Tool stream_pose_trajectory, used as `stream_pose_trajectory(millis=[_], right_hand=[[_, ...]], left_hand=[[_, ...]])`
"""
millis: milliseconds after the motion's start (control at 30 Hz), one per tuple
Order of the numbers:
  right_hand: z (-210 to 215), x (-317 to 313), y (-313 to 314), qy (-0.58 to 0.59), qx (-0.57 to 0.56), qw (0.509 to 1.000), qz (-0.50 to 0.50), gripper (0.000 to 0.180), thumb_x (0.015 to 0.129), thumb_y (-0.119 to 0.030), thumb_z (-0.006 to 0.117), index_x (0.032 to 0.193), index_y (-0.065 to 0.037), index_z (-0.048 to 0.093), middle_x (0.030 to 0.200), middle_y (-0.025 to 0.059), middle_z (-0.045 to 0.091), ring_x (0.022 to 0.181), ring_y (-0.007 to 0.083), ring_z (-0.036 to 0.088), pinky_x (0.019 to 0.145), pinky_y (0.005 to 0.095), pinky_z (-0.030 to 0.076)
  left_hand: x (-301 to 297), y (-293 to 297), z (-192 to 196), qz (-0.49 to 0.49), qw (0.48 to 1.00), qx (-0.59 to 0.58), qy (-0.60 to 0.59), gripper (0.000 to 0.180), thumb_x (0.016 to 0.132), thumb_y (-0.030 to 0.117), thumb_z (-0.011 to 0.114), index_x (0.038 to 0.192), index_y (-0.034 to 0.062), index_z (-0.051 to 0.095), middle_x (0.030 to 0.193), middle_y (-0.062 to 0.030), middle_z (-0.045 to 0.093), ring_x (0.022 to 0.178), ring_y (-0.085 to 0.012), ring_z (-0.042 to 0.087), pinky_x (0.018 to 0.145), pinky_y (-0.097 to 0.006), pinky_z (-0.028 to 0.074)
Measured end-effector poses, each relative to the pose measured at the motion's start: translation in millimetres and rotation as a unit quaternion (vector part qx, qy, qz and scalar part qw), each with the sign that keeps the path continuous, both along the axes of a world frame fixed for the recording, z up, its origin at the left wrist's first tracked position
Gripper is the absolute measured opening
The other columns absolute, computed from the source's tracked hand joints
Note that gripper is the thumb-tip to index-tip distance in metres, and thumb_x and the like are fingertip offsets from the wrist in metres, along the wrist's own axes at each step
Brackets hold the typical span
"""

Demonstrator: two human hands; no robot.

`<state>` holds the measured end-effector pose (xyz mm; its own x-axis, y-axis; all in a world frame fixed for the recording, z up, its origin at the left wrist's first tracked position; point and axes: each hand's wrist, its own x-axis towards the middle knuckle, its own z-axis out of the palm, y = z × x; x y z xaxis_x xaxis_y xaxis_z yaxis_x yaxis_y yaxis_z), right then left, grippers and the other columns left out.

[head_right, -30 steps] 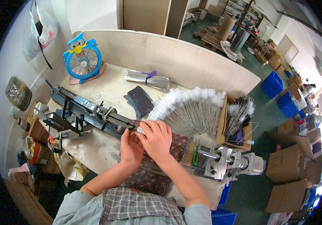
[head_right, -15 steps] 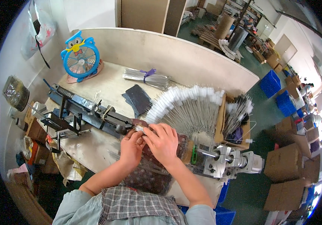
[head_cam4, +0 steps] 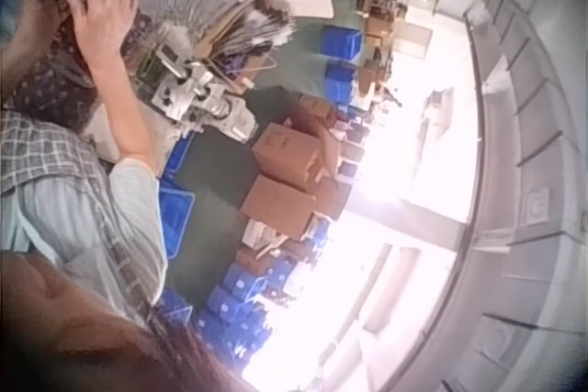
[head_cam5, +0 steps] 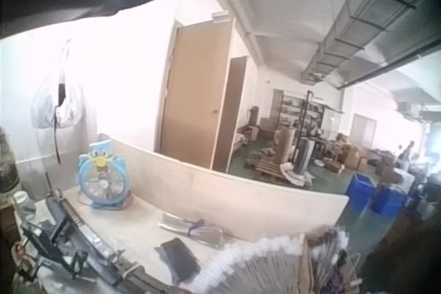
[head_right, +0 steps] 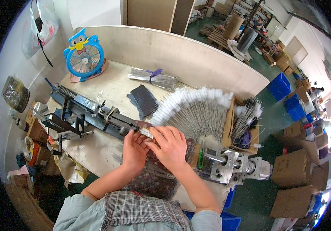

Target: Assembling small white brush components onto a metal rod using a manual assembly machine.

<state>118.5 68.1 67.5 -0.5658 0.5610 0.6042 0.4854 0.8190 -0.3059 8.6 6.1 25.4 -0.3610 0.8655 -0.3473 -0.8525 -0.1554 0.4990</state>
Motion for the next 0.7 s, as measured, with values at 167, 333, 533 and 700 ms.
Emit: stream_pose_trajectory(millis=[167,333,533,700], right_hand=[[-1,13,-1,-0.105,-0.034,0.994,-0.023,0.024,0.067,-0.016,0.074,0.088,-0.007,0.067,0.084,0.0027,0.063,0.088,0.0226,0.057,0.075,0.0362,0.043],[-3,17,-4,-0.096,-0.029,0.995,0.001,0.018,0.071,-0.011,0.071,0.087,-0.006,0.067,0.078,0.0043,0.061,0.086,0.0236,0.056,0.074,0.0365,0.043],[7,34,-2,-0.039,-0.047,0.998,0.010,0.017,0.073,-0.012,0.070,0.089,-0.006,0.066,0.083,0.0041,0.064,0.086,0.0223,0.057,0.073,0.0358,0.045],[-2,64,-24,-0.028,-0.028,0.999,-0.030,0.017,0.075,-0.011,0.067,0.092,-0.009,0.065,0.083,0.0009,0.062,0.078,0.0193,0.059,0.066,0.0314,0.050]], left_hand=[[-4,-6,-2,-0.009,1.000,-0.009,0.024,0.060,0.094,0.057,0.029,0.107,0.0021,0.049,0.103,-0.0096,0.056,0.097,-0.0220,0.056,0.087,-0.036,0.044],[-5,-8,2,-0.022,0.997,-0.054,0.046,0.067,0.092,0.063,0.029,0.109,0.0009,0.048,0.104,-0.0102,0.055,0.099,-0.0231,0.056,0.088,-0.037,0.044],[-1,-16,-4,-0.061,0.990,-0.063,0.109,0.073,0.093,0.061,0.029,0.133,-0.0002,0.036,0.128,-0.0142,0.049,0.112,-0.0242,0.052,0.097,-0.038,0.037],[-1,-37,-10,-0.098,0.967,-0.119,0.203,0.061,0.097,0.047,0.035,0.137,0.0010,0.034,0.131,-0.0142,0.049,0.116,-0.0254,0.051,0.097,-0.037,0.038]])
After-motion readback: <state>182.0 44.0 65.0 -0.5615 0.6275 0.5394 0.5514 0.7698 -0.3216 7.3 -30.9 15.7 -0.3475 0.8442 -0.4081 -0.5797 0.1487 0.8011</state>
